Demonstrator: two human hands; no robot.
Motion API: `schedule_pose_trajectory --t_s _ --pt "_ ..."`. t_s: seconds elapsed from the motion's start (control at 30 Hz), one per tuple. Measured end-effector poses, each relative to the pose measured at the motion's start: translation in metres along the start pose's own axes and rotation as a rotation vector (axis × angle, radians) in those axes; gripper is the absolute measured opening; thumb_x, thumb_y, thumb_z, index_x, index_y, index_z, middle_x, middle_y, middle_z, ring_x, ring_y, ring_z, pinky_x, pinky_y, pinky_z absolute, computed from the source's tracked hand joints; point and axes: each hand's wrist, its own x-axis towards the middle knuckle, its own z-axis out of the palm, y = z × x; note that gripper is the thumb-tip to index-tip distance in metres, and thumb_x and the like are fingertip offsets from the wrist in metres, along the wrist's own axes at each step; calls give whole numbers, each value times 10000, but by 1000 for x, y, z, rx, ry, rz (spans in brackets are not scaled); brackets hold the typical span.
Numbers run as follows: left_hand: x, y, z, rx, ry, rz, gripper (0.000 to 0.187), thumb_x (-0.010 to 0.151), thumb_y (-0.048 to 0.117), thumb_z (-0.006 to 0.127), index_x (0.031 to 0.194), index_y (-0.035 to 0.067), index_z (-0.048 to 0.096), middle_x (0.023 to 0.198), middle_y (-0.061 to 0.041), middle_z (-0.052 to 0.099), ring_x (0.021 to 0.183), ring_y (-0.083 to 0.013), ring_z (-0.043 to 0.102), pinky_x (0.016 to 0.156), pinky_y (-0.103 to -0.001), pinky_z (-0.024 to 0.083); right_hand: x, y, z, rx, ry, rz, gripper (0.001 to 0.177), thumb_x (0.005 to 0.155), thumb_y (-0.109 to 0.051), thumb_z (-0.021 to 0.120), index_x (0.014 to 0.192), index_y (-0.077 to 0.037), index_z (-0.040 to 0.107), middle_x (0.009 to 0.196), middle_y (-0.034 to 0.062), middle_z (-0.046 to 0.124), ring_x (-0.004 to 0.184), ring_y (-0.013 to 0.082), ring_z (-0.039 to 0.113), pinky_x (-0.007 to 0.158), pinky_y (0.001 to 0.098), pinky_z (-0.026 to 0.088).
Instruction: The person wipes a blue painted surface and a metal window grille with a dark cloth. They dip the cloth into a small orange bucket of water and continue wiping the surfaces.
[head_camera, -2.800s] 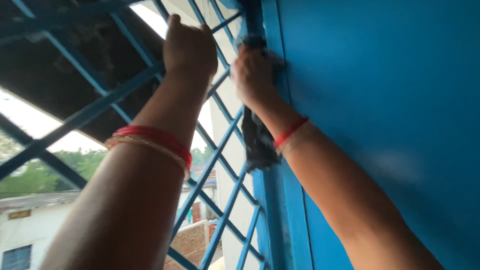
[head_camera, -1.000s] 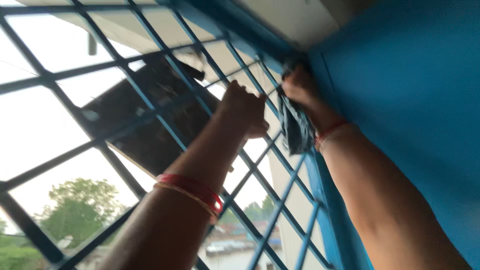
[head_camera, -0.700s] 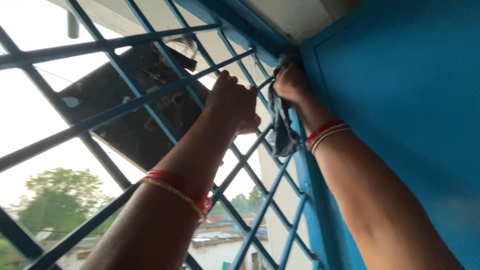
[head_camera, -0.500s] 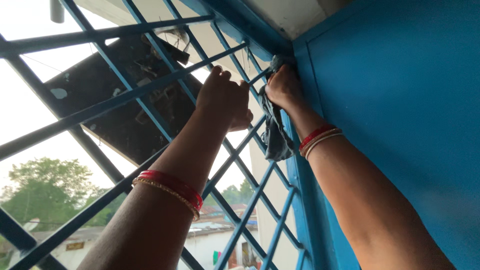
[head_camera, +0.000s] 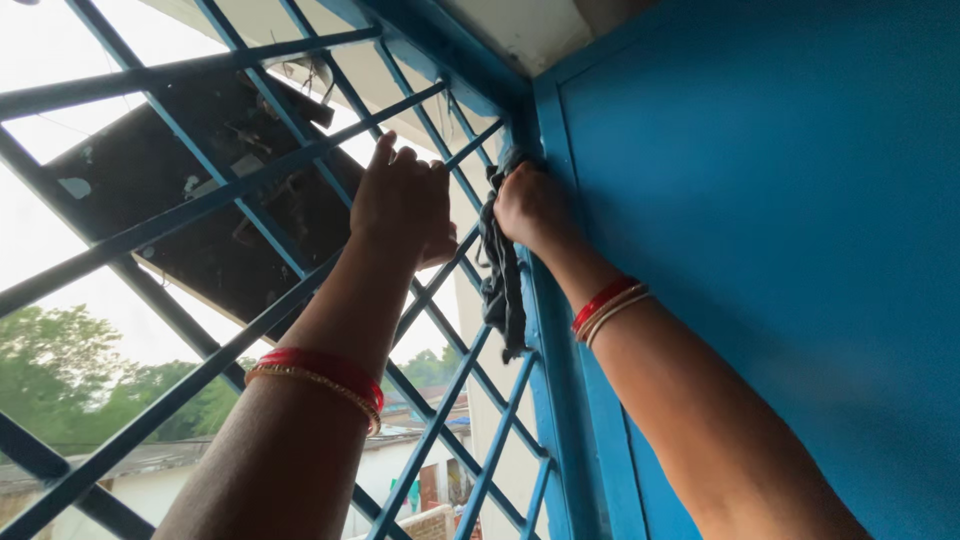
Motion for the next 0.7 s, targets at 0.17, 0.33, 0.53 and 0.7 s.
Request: schedule_pose_trajectory --t_s 0.17,0.33,0.53,0.7 --pt "-4 -2 -5 2 -33 2 891 745 658 769 1392 86 552 1351 -112 625 1347 -274 502 1208 -466 175 -43 -4 -19 -5 -26 -5 374 955 -224 649 1188 62 590 1109 296 702 1010 377 729 848 415 602" --pt "-11 0 -17 63 -136 -1 945 728 661 751 1439 81 525 1373 -131 616 1354 -305 501 1216 -462 167 -82 -6 -25 -97 -45 -36 342 931 -186 667 1163 51 580 1041 279 723 959 369 743 808 419 609" --pt "-23 0 -26 12 -135 -24 984 714 683 748 1458 89 500 1390 -134 599 1374 -303 474 1218 -463 148 -120 -5 -33 -129 -35 -131 258 904 -140 670 1079 37 602 970 271 734 909 365 753 778 414 615" --pt "-23 3 -30 3 -127 -51 1030 702 713 754 1465 76 483 1398 -141 589 1373 -307 471 1216 -472 151 -140 6 -35 -60 -3 -122 192 872 -96 651 1016 28 625 920 263 742 875 373 747 765 431 606"
